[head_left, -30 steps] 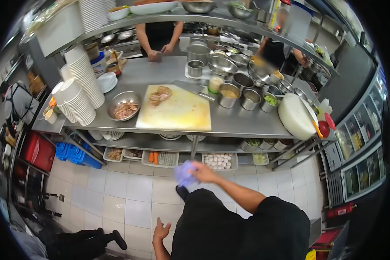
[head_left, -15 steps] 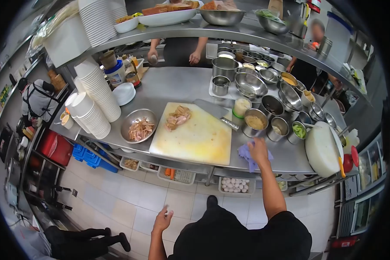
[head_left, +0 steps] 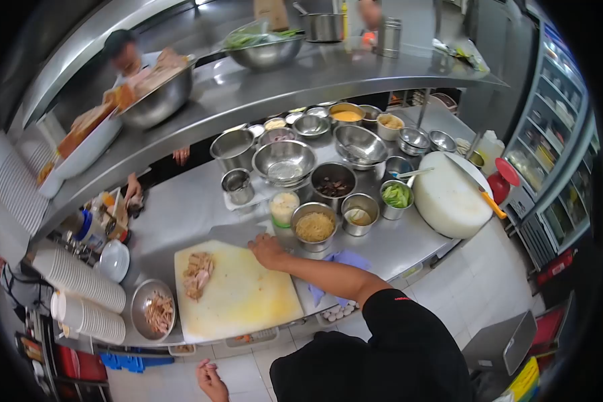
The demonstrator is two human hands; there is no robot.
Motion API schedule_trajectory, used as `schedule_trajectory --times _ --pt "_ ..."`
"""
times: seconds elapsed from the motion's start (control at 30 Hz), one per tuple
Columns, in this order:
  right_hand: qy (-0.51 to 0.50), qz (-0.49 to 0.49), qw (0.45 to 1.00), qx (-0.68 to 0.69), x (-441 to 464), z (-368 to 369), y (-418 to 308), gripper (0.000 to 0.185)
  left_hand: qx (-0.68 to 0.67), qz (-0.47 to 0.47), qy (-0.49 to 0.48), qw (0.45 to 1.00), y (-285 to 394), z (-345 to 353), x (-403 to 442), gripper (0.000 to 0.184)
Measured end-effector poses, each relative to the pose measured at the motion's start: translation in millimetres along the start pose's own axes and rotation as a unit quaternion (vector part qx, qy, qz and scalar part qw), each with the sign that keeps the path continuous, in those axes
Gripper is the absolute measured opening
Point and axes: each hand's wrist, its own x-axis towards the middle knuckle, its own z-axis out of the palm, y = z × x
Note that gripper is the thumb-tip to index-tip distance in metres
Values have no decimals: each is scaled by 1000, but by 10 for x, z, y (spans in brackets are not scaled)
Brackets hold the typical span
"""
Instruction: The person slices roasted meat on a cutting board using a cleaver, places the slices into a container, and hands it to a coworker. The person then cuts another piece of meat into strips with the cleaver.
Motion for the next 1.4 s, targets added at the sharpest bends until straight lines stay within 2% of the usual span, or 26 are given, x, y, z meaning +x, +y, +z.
schedule_trajectory --times 0.07,0.17,0.27,0.37,0.4,0.5,0.53,0.57,0.63,0.67,0.77,0.8,0.87,0.93,0.97,1.03,1.1,1.13,1.2,1.3,1.37,1.4 --pt "-10 3 999 48 -3 -139 57 30 -12 90 16 996 -391 23 367 27" --pt "-44 55 988 139 -13 -242 4 34 49 205 42 977 -1014 -134 1373 12" --pt "-16 109 961 255 -346 -613 -177 40 63 180 -19 981 -976 -105 2099 8" --pt "85 100 939 319 -844 -698 -332 41 67 140 -98 983 -612 127 2636 17" --pt "56 145 921 358 -976 -875 -441 40 81 168 -104 977 -682 257 2876 26" --pt "-8 244 878 412 -1342 -1147 -677 38 276 277 -114 914 -1083 649 3717 57" --pt "-10 232 898 374 -1399 -1089 -681 40 358 317 -97 873 -1328 802 4026 69" --pt "-11 220 916 335 -1456 -1031 -685 42 347 328 -97 873 -1207 926 4118 69" --pt "-91 249 925 274 -1544 -1204 -912 46 268 183 -268 907 -990 1015 4218 81" --pt "-112 262 924 255 -1543 -1150 -964 45 262 192 -270 906 -886 1043 4209 81" --pt "-144 298 918 220 -1525 -1062 -1110 43 399 202 -294 845 -369 1083 4013 90" --pt "-144 299 919 214 -1510 -1047 -1129 43 412 148 -354 826 -152 1070 3936 79" --pt "-123 293 924 210 -1514 -1036 -1187 43 417 103 -409 805 -206 1192 4064 69" --pt "-130 303 922 206 -1513 -1013 -1245 42 397 69 -416 815 -709 1407 4327 71" --pt "-136 307 920 201 -1513 -950 -1248 42 391 75 -414 819 -660 1423 4319 71" --pt "-144 313 917 200 -1514 -807 -1249 42 374 67 -389 839 -627 1364 4267 87" --pt "-139 316 917 202 -1491 -495 -1188 43 407 130 -331 841 -494 1364 4128 97" --pt "-123 302 923 205 -1474 -256 -1085 41 387 156 -325 849 -478 1343 4092 98" --pt "-128 285 928 205 -1511 -266 -1083 38 364 180 -321 856 -448 1341 3971 99" --pt "-124 254 941 187 -1539 -250 -1059 38 321 204 -295 876 -425 1324 3823 88" --pt "-124 271 935 193 -1523 -452 -1172 37 408 121 -308 851 -365 1392 3846 72" --pt "-134 273 932 197 -1539 -631 -1257 36 400 161 -281 858 -189 1286 3677 63"
